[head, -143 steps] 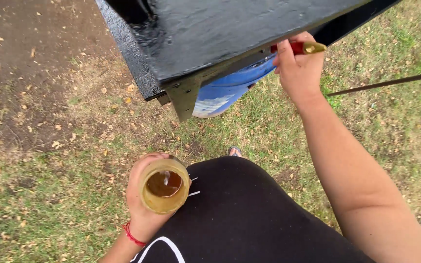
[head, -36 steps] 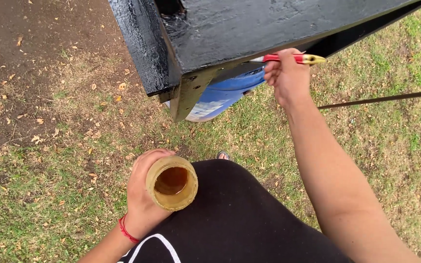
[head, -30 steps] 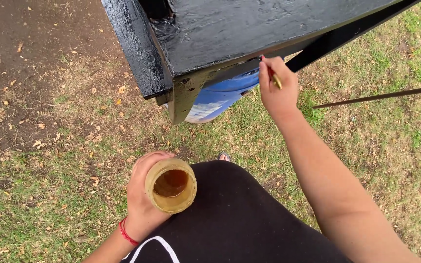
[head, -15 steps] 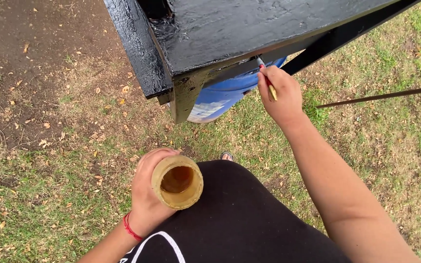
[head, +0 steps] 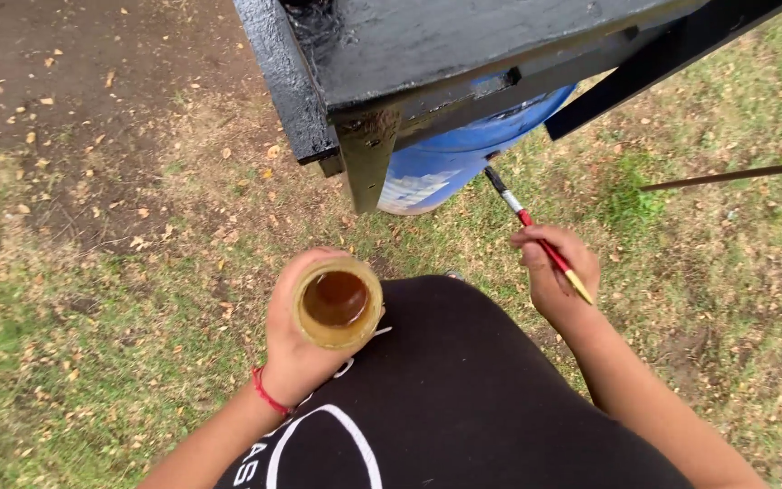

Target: Painting a wooden structure with black paint using a brush.

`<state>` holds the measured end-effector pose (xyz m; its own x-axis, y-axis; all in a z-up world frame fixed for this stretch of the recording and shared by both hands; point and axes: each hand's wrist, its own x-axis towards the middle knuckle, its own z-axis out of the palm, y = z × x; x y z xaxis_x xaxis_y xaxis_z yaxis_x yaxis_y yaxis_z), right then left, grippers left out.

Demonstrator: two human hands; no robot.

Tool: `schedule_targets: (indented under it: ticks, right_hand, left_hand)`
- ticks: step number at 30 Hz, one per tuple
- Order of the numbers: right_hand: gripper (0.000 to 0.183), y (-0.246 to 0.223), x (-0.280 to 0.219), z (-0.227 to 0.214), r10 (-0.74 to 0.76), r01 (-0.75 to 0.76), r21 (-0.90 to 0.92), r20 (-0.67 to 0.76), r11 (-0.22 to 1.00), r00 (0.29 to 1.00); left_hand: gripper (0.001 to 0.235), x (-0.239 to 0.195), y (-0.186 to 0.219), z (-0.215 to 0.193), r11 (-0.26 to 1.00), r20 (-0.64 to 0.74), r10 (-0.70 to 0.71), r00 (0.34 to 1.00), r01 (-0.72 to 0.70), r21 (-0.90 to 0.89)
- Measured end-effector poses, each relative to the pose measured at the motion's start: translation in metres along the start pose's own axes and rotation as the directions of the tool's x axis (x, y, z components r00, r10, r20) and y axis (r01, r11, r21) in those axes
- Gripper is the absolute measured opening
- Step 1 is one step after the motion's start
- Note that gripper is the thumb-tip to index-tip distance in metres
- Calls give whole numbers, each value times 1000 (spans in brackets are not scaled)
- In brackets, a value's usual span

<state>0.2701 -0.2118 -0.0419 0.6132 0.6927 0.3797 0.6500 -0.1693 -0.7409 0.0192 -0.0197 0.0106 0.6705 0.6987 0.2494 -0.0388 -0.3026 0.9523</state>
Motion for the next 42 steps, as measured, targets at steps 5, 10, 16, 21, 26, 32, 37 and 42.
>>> schedule_targets:
  ticks: [5, 10, 16, 21, 26, 32, 37, 42]
  right_hand:
    - [17, -4, 20, 26, -128, 125, 272, -6, 954, 992]
    - [15, -10, 59, 82, -180, 180, 378, -38, 908, 983]
    - [19, 33, 86, 62, -180, 214, 301, -136, 929, 974]
    - [20, 38, 79, 39, -200, 230, 220, -149, 948, 968]
    - [12, 50, 68, 68, -451, 464, 8, -218, 886, 865]
    - [15, 99, 20, 77, -311, 294, -206, -51, 933, 949]
    - [15, 53, 40, 100, 226, -228, -1, 121, 974, 967]
    - [7, 70, 38, 154, -654, 654, -33, 9, 756, 757]
  left_hand:
    - [72, 2, -6, 11, 992, -10, 109, 994, -109, -56]
    - [70, -4, -3, 10, 991, 20, 130, 991, -129, -40]
    - [71, -12, -4, 8, 991, -29, 117, 993, -118, -62]
    - [68, -12, 0, 3, 994, -40, 104, 994, -103, 32]
    - [71, -13, 1, -2, 991, -56, 133, 990, -131, 27]
    - [64, -18, 17, -12, 993, -40, 31, 999, -27, 114]
    - [68, -26, 6, -42, 995, 19, 31, 999, -33, 90]
    - [75, -25, 2, -70, 990, 90, 78, 993, -88, 113]
